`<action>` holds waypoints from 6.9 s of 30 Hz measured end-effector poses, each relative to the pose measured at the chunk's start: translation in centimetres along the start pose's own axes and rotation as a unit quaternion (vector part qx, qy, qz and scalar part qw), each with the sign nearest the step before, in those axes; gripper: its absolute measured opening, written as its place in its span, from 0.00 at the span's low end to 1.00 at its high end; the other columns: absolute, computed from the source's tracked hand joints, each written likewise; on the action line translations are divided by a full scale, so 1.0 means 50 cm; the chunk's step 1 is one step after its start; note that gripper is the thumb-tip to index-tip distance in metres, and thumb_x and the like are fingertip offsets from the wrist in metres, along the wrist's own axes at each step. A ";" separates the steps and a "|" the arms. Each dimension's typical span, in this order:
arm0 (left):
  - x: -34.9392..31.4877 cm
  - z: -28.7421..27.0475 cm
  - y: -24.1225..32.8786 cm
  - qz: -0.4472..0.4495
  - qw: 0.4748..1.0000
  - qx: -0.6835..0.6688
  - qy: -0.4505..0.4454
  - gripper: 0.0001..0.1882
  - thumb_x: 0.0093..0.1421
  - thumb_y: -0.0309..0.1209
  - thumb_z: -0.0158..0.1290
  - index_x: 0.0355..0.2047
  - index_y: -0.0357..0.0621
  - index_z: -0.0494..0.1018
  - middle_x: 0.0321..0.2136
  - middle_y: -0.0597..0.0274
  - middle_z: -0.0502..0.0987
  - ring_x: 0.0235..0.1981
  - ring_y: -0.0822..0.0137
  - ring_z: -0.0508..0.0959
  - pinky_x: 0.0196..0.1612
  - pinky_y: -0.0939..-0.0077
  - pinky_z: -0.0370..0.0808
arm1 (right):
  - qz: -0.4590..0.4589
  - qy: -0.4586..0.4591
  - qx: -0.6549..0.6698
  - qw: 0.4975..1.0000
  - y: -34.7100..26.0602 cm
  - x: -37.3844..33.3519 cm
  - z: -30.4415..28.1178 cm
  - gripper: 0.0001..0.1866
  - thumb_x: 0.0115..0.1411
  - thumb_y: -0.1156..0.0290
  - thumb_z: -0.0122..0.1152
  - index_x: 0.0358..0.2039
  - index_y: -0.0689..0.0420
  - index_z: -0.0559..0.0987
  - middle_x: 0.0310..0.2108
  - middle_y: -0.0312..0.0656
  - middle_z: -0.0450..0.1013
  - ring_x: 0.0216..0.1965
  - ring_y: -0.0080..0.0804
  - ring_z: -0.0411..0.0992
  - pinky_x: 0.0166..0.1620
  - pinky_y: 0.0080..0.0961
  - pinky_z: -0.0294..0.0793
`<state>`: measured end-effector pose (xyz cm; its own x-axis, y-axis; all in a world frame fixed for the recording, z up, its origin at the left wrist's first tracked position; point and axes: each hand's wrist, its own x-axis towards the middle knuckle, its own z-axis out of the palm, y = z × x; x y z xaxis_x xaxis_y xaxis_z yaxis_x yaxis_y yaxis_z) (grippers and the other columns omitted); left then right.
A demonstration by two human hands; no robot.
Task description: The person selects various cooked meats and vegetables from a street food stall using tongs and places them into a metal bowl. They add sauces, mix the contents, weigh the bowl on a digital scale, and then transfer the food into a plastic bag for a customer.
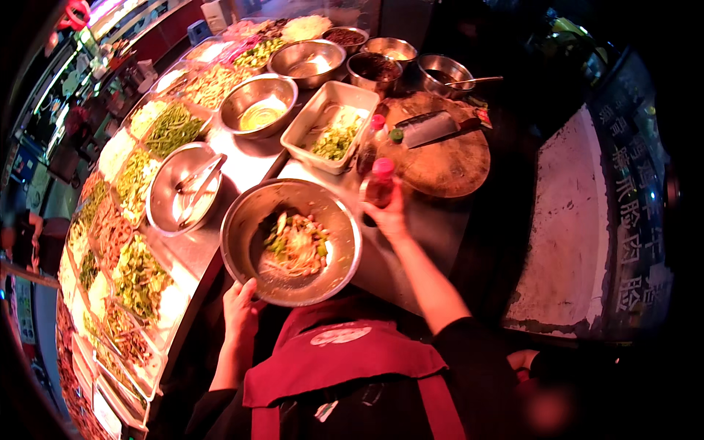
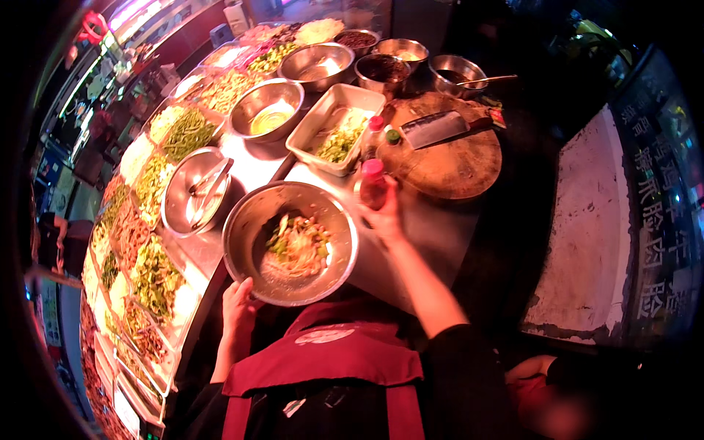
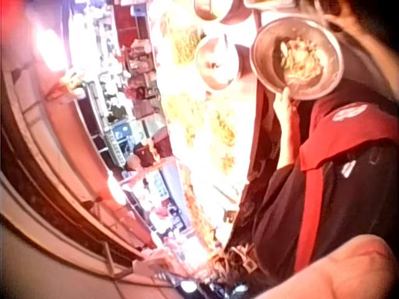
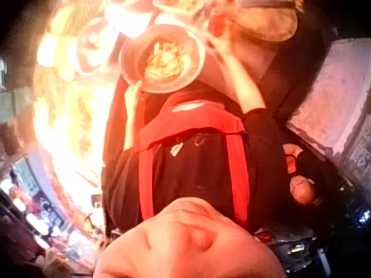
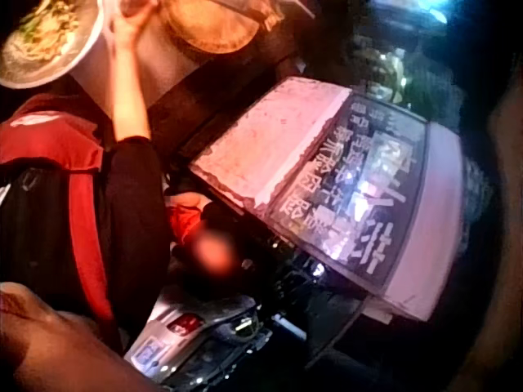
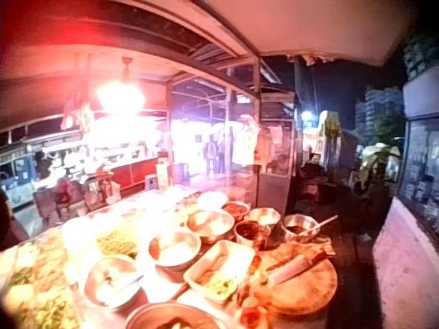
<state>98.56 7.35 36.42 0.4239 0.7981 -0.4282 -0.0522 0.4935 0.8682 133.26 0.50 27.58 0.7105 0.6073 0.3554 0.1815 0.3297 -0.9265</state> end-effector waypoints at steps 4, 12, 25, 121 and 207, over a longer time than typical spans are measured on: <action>-0.019 -0.021 0.019 0.007 1.000 0.003 0.011 0.11 0.59 0.29 0.46 0.39 0.36 0.70 0.34 0.59 0.76 0.33 0.67 0.77 0.36 0.68 0.77 | -0.006 0.042 -0.151 0.988 0.069 0.011 0.112 0.42 0.40 0.72 0.70 0.55 0.54 0.58 0.45 0.46 0.66 0.50 0.38 0.64 0.52 0.29 0.63; -0.014 -0.041 0.002 0.014 0.998 -0.026 0.054 0.10 0.59 0.30 0.47 0.36 0.34 0.70 0.32 0.57 0.76 0.31 0.65 0.77 0.36 0.66 0.77 | -0.124 0.269 -0.222 0.929 0.027 0.080 0.044 0.45 0.39 0.67 0.72 0.55 0.60 0.56 0.49 0.44 0.59 0.49 0.37 0.60 0.54 0.32 0.59; 0.001 -0.019 0.019 -0.035 0.999 -0.015 0.024 0.09 0.58 0.29 0.48 0.37 0.37 0.71 0.32 0.59 0.76 0.31 0.67 0.77 0.37 0.67 0.77 | -0.472 -0.268 -0.613 0.574 -0.315 0.156 -0.014 0.20 0.48 0.69 0.54 0.45 0.49 0.71 0.42 0.40 0.67 0.47 0.34 0.65 0.52 0.33 0.62; -0.153 -0.022 -0.023 0.089 0.980 -0.128 0.125 0.10 0.57 0.27 0.49 0.36 0.32 0.69 0.32 0.58 0.75 0.31 0.68 0.76 0.36 0.75 0.74 | -0.019 0.098 -0.024 0.995 -0.220 0.025 -0.146 0.29 0.47 0.83 0.60 0.51 0.55 0.64 0.44 0.34 0.65 0.44 0.25 0.63 0.51 0.23 0.63; 0.323 1.343 -0.197 0.150 0.881 -0.241 0.378 0.04 0.57 0.27 0.50 0.31 0.41 0.69 0.24 0.67 0.71 0.25 0.72 0.75 0.31 0.72 0.79 | 0.520 -0.527 0.055 0.670 -0.164 1.218 -1.001 0.25 0.60 0.73 0.41 0.58 0.62 0.57 0.24 0.41 0.68 0.09 0.15 0.59 0.10 0.11 0.57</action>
<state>166.64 -7.85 37.80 -0.3893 0.8297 -0.4000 -0.5149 0.1640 0.8414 209.06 -1.41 50.59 -0.4705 0.7046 -0.5312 -0.1320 -0.6515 -0.7471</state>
